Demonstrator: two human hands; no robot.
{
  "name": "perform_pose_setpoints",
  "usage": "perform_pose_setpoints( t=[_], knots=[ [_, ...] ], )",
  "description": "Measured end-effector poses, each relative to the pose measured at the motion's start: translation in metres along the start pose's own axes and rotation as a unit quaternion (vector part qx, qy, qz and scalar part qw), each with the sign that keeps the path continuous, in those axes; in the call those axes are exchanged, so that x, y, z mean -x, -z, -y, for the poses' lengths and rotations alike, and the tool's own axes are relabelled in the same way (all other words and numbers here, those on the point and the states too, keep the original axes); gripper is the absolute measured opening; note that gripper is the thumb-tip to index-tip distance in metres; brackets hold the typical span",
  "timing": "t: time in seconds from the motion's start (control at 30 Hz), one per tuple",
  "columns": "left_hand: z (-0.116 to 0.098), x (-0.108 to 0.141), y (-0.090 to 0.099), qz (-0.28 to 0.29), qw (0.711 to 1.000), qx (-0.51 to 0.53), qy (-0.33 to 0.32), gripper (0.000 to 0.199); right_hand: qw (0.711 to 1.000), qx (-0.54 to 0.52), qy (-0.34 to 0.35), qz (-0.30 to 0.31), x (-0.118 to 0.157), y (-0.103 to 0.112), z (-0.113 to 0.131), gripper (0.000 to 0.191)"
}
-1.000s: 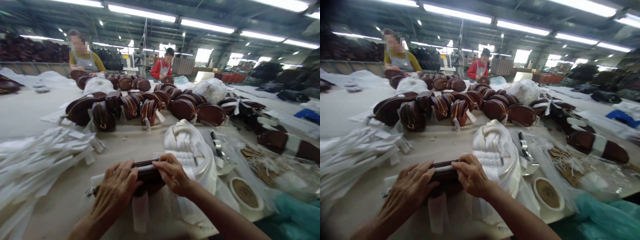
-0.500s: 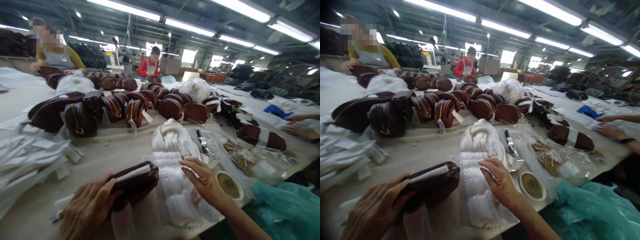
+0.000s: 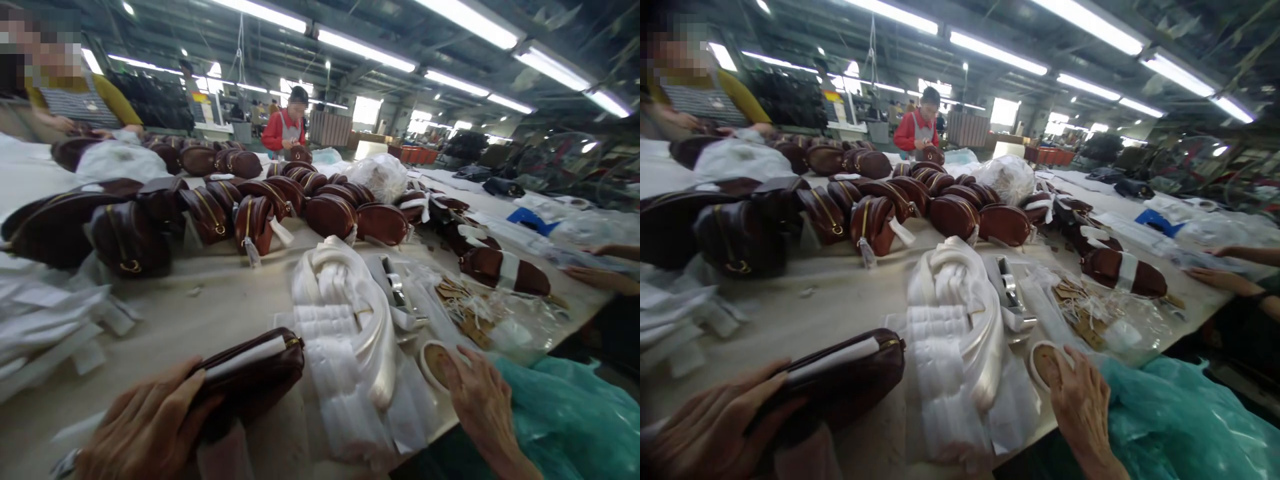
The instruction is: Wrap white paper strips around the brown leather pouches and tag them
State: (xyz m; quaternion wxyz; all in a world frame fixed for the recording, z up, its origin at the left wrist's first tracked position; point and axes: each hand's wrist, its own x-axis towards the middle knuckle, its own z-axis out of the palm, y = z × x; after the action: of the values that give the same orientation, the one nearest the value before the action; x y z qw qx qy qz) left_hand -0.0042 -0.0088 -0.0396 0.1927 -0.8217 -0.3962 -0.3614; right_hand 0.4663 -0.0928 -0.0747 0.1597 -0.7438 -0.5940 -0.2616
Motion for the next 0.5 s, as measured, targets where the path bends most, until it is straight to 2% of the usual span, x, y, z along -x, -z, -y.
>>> perform_pose_setpoints(
  t=[0.07, 0.13, 0.2, 0.3, 0.37, 0.43, 0.5],
  knots=[
    [-0.008, -0.010, 0.008, 0.021, 0.999, -0.034, -0.018, 0.021, 0.997, -0.057, 0.025, -0.047, -0.021, 0.009, 0.018, 0.039],
    [-0.014, -0.018, 0.012, 0.028, 0.999, -0.043, -0.013, 0.020, 0.983, -0.152, 0.072, -0.076, -0.045, 0.016, 0.049, 0.030],
    [-0.019, -0.023, 0.014, 0.028, 0.998, -0.048, -0.007, 0.019, 0.963, -0.235, 0.118, -0.061, -0.065, 0.015, 0.091, 0.029],
    [-0.021, -0.026, 0.016, 0.018, 0.999, -0.045, 0.001, 0.015, 0.947, -0.255, 0.192, 0.037, -0.084, 0.002, 0.158, 0.035],
    [-0.019, -0.025, 0.018, 0.012, 0.999, -0.033, 0.011, 0.014, 0.937, -0.219, 0.245, 0.116, -0.087, -0.011, 0.194, 0.023],
    [-0.014, -0.022, 0.022, 0.000, 0.999, -0.010, 0.039, 0.014, 0.926, -0.186, 0.270, 0.188, -0.085, -0.021, 0.217, 0.025],
    [-0.005, -0.017, 0.025, -0.010, 0.994, 0.032, 0.108, 0.017, 0.915, -0.174, 0.271, 0.241, -0.079, -0.027, 0.231, 0.032]
  ],
)
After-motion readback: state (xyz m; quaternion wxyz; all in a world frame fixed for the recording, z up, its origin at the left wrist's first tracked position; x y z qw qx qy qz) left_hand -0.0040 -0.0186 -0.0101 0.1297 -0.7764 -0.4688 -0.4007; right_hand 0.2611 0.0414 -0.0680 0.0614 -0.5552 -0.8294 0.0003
